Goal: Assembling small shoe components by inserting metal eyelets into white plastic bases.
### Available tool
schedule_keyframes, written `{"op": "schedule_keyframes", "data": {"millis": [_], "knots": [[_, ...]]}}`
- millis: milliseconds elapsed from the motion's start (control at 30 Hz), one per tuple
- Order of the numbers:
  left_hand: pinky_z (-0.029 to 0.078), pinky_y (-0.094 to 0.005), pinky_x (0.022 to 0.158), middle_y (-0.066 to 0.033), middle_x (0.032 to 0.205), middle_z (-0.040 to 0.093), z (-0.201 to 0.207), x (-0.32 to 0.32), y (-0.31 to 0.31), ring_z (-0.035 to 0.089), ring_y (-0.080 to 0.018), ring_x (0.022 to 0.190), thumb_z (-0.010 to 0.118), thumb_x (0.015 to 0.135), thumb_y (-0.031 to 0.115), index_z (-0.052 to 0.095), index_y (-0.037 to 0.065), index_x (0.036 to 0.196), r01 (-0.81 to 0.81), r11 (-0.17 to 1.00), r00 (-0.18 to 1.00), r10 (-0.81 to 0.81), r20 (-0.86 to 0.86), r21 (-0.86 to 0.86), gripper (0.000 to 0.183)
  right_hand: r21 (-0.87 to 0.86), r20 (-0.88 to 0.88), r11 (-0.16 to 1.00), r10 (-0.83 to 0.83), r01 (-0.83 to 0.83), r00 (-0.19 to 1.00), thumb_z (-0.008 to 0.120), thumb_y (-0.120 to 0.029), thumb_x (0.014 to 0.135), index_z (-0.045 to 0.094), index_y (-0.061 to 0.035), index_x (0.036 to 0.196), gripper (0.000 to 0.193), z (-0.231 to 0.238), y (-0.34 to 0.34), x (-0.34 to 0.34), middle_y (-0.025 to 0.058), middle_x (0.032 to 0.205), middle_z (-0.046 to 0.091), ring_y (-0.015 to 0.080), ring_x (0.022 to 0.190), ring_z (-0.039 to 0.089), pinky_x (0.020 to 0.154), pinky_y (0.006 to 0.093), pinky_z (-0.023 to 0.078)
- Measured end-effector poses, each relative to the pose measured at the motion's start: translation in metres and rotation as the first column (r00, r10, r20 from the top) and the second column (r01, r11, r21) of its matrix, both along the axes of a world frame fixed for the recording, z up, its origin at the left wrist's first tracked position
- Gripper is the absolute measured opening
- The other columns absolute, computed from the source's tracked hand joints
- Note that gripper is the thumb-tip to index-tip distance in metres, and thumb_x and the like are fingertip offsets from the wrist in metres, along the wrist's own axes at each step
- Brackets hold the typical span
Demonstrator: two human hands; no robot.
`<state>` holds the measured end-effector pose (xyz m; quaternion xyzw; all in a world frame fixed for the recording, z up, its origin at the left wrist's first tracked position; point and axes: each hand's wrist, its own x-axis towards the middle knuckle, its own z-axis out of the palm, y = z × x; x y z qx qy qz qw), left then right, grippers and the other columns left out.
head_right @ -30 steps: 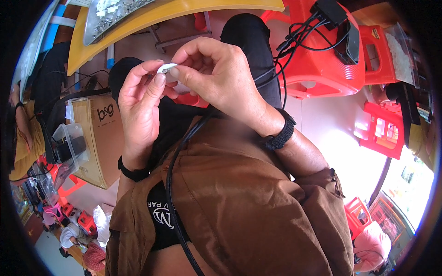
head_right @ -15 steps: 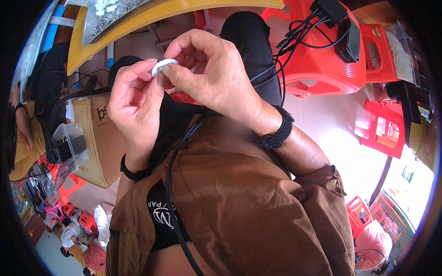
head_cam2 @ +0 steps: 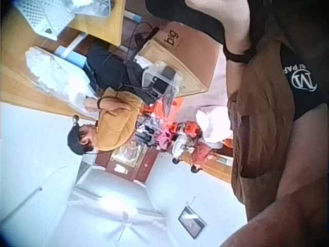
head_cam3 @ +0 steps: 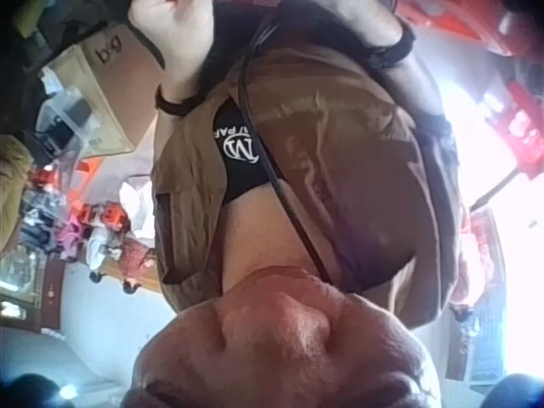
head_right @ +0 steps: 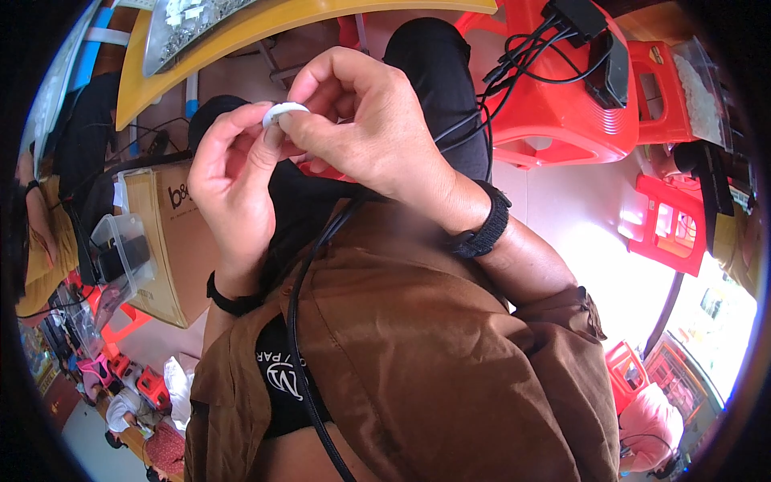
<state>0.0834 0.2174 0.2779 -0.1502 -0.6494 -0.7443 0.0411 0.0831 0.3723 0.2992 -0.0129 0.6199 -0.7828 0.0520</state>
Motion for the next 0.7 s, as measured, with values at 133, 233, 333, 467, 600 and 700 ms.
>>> {"op": "schedule_keyframes", "data": {"millis": [133,233,333,467,600,700], "knots": [[0.059,-0.0306,0.070,-0.0136,0.096,0.063,0.006,0.000,0.001,0.065,-0.0188,0.085,0.061,0.088,0.002,0.057,-0.005,0.108,0.045,0.971,0.945,-0.118,0.306,0.236,0.021,0.190,-0.272,0.972,-0.081,0.136,0.959,0.072,-0.003,0.076,0.060,-0.0022,0.093,0.021,-0.017,-0.001,0.003,0.0056,0.076,0.063,0.0077,0.060,0.061,0.053,0.0213,0.050],[0.059,-0.0318,0.069,-0.0141,0.095,0.064,0.003,-0.002,-0.002,0.066,-0.0195,0.081,0.061,0.088,0.004,0.056,-0.004,0.109,0.072,0.967,0.941,-0.147,0.305,0.245,0.023,0.472,-0.567,0.817,-0.007,0.332,0.823,0.075,-0.005,0.072,0.063,-0.0073,0.096,0.026,-0.014,0.002,0.005,0.0049,0.081,0.060,0.0127,0.066,0.062,0.057,0.0241,0.052],[0.059,-0.0314,0.068,-0.0137,0.093,0.064,0.004,-0.002,-0.003,0.067,-0.0202,0.079,0.060,0.088,0.003,0.057,-0.005,0.109,0.090,0.967,0.941,-0.162,0.298,0.240,0.023,0.476,-0.726,0.748,0.036,0.464,0.687,0.076,-0.008,0.069,0.065,-0.0106,0.097,0.030,-0.019,0.005,0.001,0.0044,0.086,0.057,0.0189,0.069,0.061,0.058,0.0275,0.053],[0.059,-0.0313,0.068,-0.0135,0.092,0.065,0.006,-0.001,-0.003,0.067,-0.0202,0.079,0.060,0.089,0.004,0.057,-0.005,0.110,0.095,0.972,0.942,-0.157,0.298,0.213,0.024,0.525,-0.783,0.691,0.163,0.497,0.600,0.076,-0.010,0.068,0.065,-0.0113,0.097,0.031,-0.021,0.009,0.000,0.0043,0.088,0.055,0.0211,0.072,0.061,0.059,0.0302,0.053],[0.060,-0.0315,0.068,-0.0142,0.094,0.064,0.006,0.001,-0.002,0.067,-0.0211,0.080,0.060,0.089,0.004,0.056,-0.006,0.111,0.087,0.972,0.949,-0.147,0.280,0.216,0.024,0.527,-0.744,0.729,0.147,0.437,0.652,0.076,-0.009,0.068,0.065,-0.0109,0.096,0.030,-0.018,0.010,0.001,0.0047,0.089,0.055,0.0213,0.074,0.061,0.059,0.0306,0.053],[0.060,-0.0320,0.068,-0.0149,0.096,0.064,0.006,0.002,-0.001,0.067,-0.0217,0.081,0.059,0.089,0.003,0.056,-0.006,0.111,0.066,0.975,0.958,-0.122,0.260,0.214,0.024,0.535,-0.736,0.728,0.150,0.430,0.661,0.076,-0.009,0.067,0.064,-0.0093,0.095,0.030,-0.018,0.008,0.002,0.0055,0.089,0.055,0.0218,0.075,0.061,0.059,0.0304,0.053]]}}
